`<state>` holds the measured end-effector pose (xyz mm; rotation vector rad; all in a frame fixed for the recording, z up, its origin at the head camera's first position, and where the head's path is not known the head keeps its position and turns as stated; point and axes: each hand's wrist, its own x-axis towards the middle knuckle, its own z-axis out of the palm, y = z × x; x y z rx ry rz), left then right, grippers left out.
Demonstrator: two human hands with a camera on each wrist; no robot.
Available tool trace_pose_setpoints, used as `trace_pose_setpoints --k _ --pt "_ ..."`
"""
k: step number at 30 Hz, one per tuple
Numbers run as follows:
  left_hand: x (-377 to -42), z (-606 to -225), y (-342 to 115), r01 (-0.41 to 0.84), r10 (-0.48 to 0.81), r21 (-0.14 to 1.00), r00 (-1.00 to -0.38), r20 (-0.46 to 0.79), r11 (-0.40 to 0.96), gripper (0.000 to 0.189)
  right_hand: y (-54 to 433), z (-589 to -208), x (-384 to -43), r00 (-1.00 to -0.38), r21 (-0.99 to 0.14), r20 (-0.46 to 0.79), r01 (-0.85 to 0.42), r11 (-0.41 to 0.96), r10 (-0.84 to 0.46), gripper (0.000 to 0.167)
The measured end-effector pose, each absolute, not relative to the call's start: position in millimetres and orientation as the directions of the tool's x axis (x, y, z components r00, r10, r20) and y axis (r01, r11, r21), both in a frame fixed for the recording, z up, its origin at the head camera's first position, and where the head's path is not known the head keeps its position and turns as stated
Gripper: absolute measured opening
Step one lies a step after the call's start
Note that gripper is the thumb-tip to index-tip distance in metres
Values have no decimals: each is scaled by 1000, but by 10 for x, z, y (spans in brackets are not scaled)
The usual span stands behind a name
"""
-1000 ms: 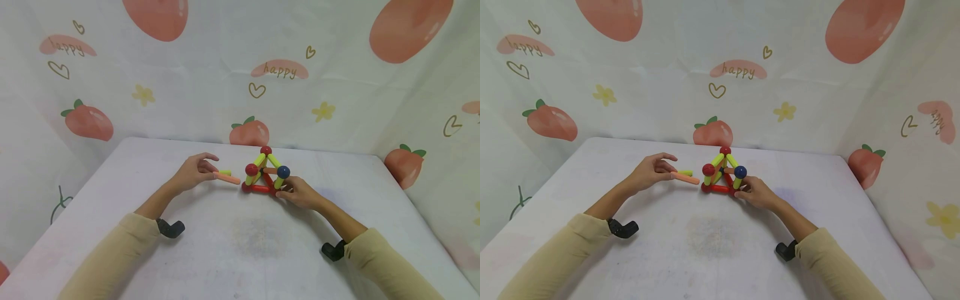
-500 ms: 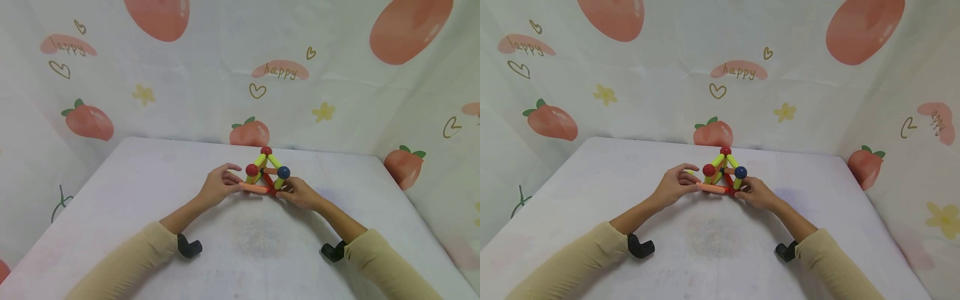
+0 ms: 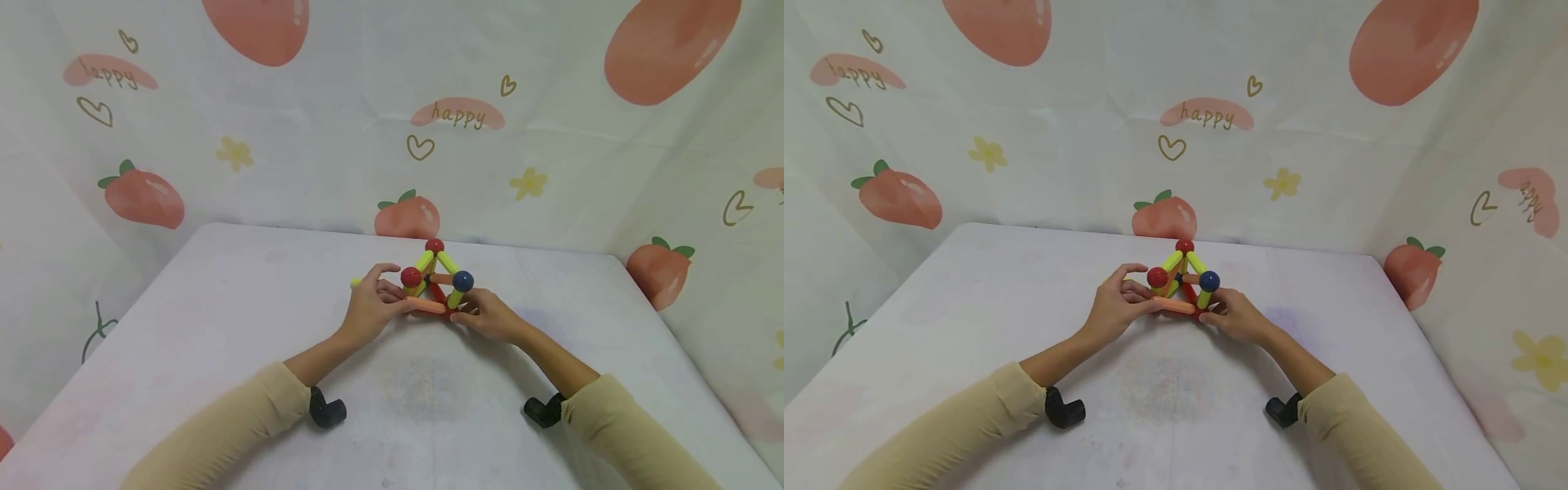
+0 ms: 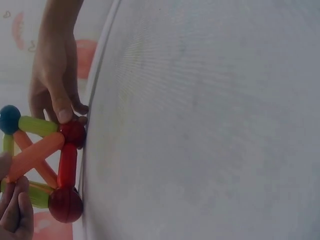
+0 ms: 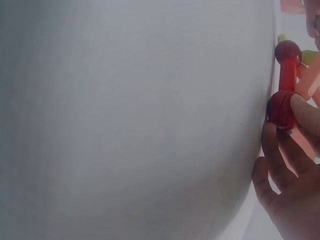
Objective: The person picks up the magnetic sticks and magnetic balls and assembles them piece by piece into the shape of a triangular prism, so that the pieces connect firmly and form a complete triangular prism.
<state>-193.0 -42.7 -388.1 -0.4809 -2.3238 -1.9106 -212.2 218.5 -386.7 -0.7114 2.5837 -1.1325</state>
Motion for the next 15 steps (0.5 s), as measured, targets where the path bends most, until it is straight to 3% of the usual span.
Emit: trace_pose_setpoints --k 8,15 --pt "-1934 -3821 -332 379 167 905 -922 351 193 64 2187 -3864 -2118 -853 -742 -16 -340 578 -522 33" --pt "-2039 -3820 -343 489 206 819 -872 445 301 60 2171 -3868 -2122 -855 -745 -12 -338 575 -518 30"
